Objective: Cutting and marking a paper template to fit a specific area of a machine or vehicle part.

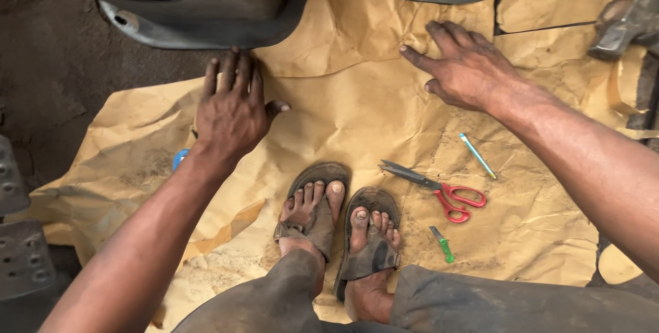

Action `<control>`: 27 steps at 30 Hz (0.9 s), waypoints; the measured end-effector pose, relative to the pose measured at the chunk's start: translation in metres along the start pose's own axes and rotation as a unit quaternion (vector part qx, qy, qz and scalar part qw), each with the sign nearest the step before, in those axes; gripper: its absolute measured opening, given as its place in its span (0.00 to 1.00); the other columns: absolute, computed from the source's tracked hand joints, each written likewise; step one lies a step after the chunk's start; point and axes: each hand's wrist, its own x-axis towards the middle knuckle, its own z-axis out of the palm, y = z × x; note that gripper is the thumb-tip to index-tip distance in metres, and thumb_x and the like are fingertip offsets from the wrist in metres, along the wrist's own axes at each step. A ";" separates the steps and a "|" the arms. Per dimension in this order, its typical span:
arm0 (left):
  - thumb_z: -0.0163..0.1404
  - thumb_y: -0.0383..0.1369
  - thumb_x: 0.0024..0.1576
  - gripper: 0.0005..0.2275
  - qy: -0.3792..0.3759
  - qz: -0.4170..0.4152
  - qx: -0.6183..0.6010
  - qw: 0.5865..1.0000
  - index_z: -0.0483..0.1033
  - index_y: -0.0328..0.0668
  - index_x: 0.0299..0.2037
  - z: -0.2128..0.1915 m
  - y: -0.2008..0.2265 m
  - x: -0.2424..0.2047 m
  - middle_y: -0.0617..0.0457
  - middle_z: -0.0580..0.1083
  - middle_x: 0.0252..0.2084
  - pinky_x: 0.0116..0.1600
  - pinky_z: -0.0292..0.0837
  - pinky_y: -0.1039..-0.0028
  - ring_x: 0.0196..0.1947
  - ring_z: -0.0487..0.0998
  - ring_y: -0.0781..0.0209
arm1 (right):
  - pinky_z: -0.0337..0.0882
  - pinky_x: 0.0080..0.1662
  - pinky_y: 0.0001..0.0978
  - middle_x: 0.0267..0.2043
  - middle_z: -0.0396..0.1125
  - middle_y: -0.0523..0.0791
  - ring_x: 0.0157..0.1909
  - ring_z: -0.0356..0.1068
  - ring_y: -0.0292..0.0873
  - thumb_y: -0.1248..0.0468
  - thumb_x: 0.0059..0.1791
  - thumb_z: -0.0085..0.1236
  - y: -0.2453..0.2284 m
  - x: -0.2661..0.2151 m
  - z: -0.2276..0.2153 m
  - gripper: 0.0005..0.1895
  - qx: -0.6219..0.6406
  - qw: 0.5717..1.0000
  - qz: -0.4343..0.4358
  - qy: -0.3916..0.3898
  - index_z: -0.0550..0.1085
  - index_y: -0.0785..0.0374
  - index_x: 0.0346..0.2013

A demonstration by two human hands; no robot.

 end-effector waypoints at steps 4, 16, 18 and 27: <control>0.45 0.52 0.66 0.32 0.106 -0.025 -0.067 0.992 0.68 0.24 0.65 -0.016 0.004 0.011 0.30 0.67 0.67 0.67 0.61 0.46 0.68 0.65 0.35 | 0.60 0.67 0.55 0.72 0.53 0.59 0.72 0.53 0.60 0.57 0.46 0.60 0.006 -0.017 -0.005 0.36 0.001 0.997 -0.041 0.058 0.66 0.49 0.70; 0.52 0.43 0.61 0.17 -0.153 -0.335 -0.782 0.503 0.75 0.31 0.42 -0.008 0.094 0.041 0.43 0.79 0.30 0.26 0.77 0.66 0.22 0.80 0.52 | 0.74 0.46 0.46 0.39 0.69 0.46 0.42 0.72 0.48 0.51 0.44 0.62 -0.085 -0.178 0.088 0.19 0.078 0.984 0.156 -0.044 0.74 0.57 0.44; 0.53 0.42 0.61 0.16 -0.122 -0.335 -0.806 0.473 0.75 0.30 0.41 0.004 0.107 0.045 0.43 0.79 0.30 0.27 0.77 0.67 0.22 0.81 0.53 | 0.73 0.47 0.46 0.38 0.68 0.46 0.43 0.71 0.48 0.53 0.42 0.64 -0.096 -0.184 0.091 0.20 0.104 0.979 0.173 0.013 0.74 0.58 0.44; 0.53 0.32 0.62 0.10 0.104 -0.331 -0.875 0.337 0.71 0.28 0.39 0.014 0.113 0.069 0.43 0.77 0.29 0.26 0.77 0.68 0.21 0.79 0.54 | 0.68 0.51 0.43 0.37 0.68 0.42 0.49 0.68 0.46 0.52 0.40 0.68 -0.103 -0.209 0.106 0.18 0.047 0.982 0.169 0.065 0.76 0.57 0.39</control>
